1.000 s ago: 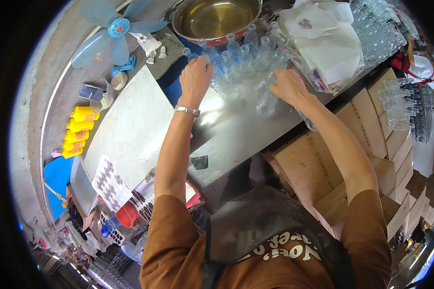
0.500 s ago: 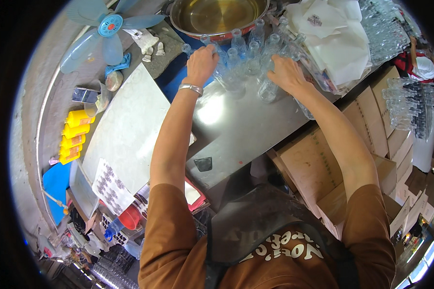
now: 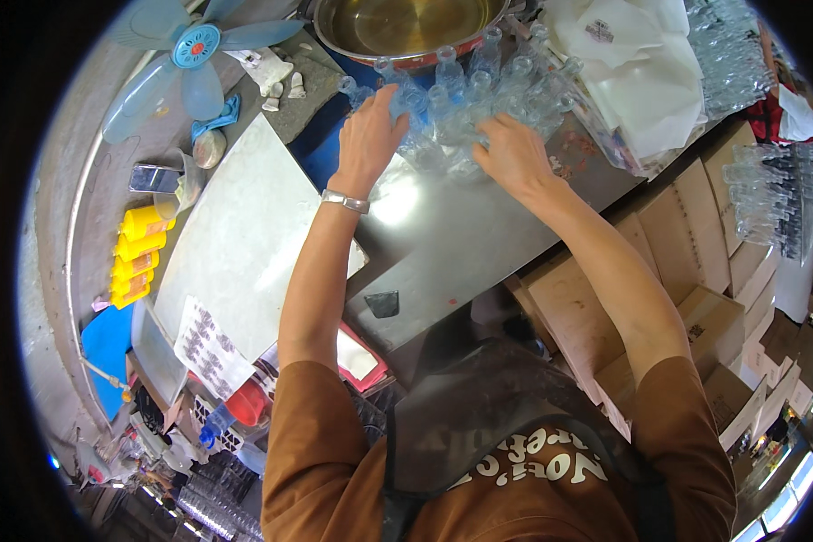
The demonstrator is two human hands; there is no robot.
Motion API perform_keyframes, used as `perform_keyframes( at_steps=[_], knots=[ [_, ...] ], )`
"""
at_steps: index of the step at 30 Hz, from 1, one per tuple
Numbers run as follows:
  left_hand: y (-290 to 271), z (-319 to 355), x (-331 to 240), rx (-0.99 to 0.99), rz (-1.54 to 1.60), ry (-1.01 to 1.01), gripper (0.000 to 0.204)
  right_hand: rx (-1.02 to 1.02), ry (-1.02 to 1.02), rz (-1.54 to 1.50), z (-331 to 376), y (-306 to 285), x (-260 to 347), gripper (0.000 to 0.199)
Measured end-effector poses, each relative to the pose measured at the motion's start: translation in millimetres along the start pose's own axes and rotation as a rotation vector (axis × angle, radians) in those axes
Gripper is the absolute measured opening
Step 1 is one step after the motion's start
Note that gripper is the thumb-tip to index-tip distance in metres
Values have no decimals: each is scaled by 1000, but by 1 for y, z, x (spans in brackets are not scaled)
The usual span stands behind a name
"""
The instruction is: The person applies labels to clear plastic bottles using a label applicator and wipes them with a cloth. They then place the labeled bottles into a cardboard box with internal dividers.
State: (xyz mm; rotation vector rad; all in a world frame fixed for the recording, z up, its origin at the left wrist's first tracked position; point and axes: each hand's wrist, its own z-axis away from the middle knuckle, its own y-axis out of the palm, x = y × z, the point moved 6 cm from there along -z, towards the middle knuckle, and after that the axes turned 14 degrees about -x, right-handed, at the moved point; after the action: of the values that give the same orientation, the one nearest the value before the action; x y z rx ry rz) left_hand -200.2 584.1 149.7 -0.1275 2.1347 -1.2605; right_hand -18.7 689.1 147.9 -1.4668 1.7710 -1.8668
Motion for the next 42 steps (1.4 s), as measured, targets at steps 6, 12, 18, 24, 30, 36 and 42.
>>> perform_keyframes(
  at_steps=[6,12,18,24,30,36,42],
  knots=[
    [-5,16,5,-65,-20,-87,28,-22,-5,30,-14,16,6,19],
    [-2,32,12,-137,-31,-168,25,-81,-24,-19,-12,15,4,27],
    [-13,44,51,-278,-119,-477,30,-243,-23,-174,15,-28,14,27],
    [-22,34,91,-339,-177,-626,34,-248,101,-290,61,-56,-18,12],
    [-22,5,118,-396,-225,-582,33,-316,172,-288,94,-83,-53,7],
    [-10,-10,135,-352,-233,-536,39,-365,172,-221,100,-98,-65,6],
    [-20,-20,138,-373,-59,-652,60,-400,202,-197,97,-101,-75,7]
  ],
)
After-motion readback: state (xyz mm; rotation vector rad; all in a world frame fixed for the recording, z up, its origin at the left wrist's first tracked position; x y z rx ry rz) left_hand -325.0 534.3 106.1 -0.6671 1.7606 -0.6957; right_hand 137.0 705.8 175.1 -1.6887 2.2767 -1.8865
